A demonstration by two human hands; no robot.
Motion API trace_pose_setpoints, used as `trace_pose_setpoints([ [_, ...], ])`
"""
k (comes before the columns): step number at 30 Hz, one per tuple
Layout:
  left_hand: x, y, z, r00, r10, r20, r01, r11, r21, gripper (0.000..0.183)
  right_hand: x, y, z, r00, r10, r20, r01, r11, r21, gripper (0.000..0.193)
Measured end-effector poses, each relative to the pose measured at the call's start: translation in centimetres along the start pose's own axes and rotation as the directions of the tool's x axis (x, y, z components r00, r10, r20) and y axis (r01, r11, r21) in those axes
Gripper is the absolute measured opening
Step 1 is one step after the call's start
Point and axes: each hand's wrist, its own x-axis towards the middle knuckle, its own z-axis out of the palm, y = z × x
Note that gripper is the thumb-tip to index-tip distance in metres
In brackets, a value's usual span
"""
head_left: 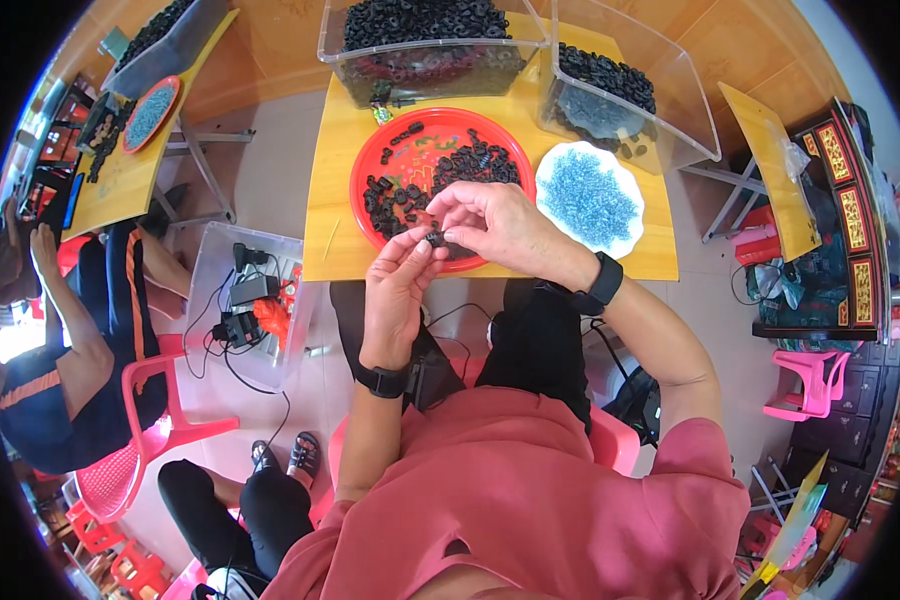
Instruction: The person assembles small plastic components by picking pieces from a tray and connecting them together by hand.
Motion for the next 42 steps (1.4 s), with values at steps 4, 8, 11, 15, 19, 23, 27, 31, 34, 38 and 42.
trace_pose_setpoints([
  [4, -0.4, 0.1, 0.6, 0.999, 0.039, 0.000, -0.039, 0.994, 0.099, 0.018, 0.0, -0.7, -0.9, 0.998, 0.030, 0.061, -0.026, 0.997, -0.066, 0.025],
  [8, -0.8, 0.1, 1.2, 0.995, 0.103, 0.014, -0.104, 0.967, 0.234, 0.016, -0.1, -1.8, -1.5, 0.982, 0.140, 0.124, -0.139, 0.990, -0.016, 0.030],
  [11, -1.0, -0.1, 1.5, 0.992, 0.123, 0.028, -0.126, 0.958, 0.258, 0.015, -0.3, -1.6, -1.6, 0.981, 0.158, 0.111, -0.160, 0.987, 0.014, 0.031],
  [15, -1.1, -0.8, 1.6, 0.992, 0.123, 0.015, -0.122, 0.944, 0.307, 0.015, -0.6, -1.3, -1.5, 0.987, 0.139, 0.081, -0.137, 0.990, -0.036, 0.031],
  [19, -1.1, -1.0, 1.6, 0.994, 0.107, 0.021, -0.108, 0.936, 0.334, 0.015, -0.6, -0.8, -1.6, 0.989, 0.115, 0.091, -0.104, 0.988, -0.113, 0.030],
  [23, -1.0, -0.9, 1.7, 0.994, 0.088, 0.072, -0.108, 0.927, 0.358, 0.013, -0.9, -0.9, -1.8, 0.986, 0.135, 0.095, -0.133, 0.991, -0.025, 0.029],
  [27, -0.9, -0.4, 1.6, 0.989, 0.078, 0.127, -0.124, 0.905, 0.406, 0.012, -0.9, -0.8, -1.7, 0.985, 0.138, 0.099, -0.134, 0.990, -0.047, 0.029],
  [31, -1.1, -0.5, 1.5, 0.984, 0.088, 0.154, -0.145, 0.901, 0.409, 0.012, -0.7, -1.2, -1.6, 0.987, 0.109, 0.119, -0.104, 0.994, -0.046, 0.029],
  [34, -1.1, -0.4, 1.7, 0.985, 0.116, 0.132, -0.159, 0.906, 0.392, 0.011, -0.7, -1.8, -1.8, 0.986, 0.117, 0.116, -0.114, 0.993, -0.040, 0.029],
  [38, -1.1, 0.1, 2.0, 0.986, 0.132, 0.104, -0.159, 0.931, 0.329, 0.011, -0.6, -2.4, -1.8, 0.990, 0.106, 0.092, -0.105, 0.994, -0.013, 0.028],
  [42, -1.0, 0.7, 1.8, 0.989, 0.096, 0.110, -0.129, 0.925, 0.358, 0.011, -0.4, -2.4, -1.6, 0.984, 0.141, 0.112, -0.142, 0.990, 0.009, 0.028],
])
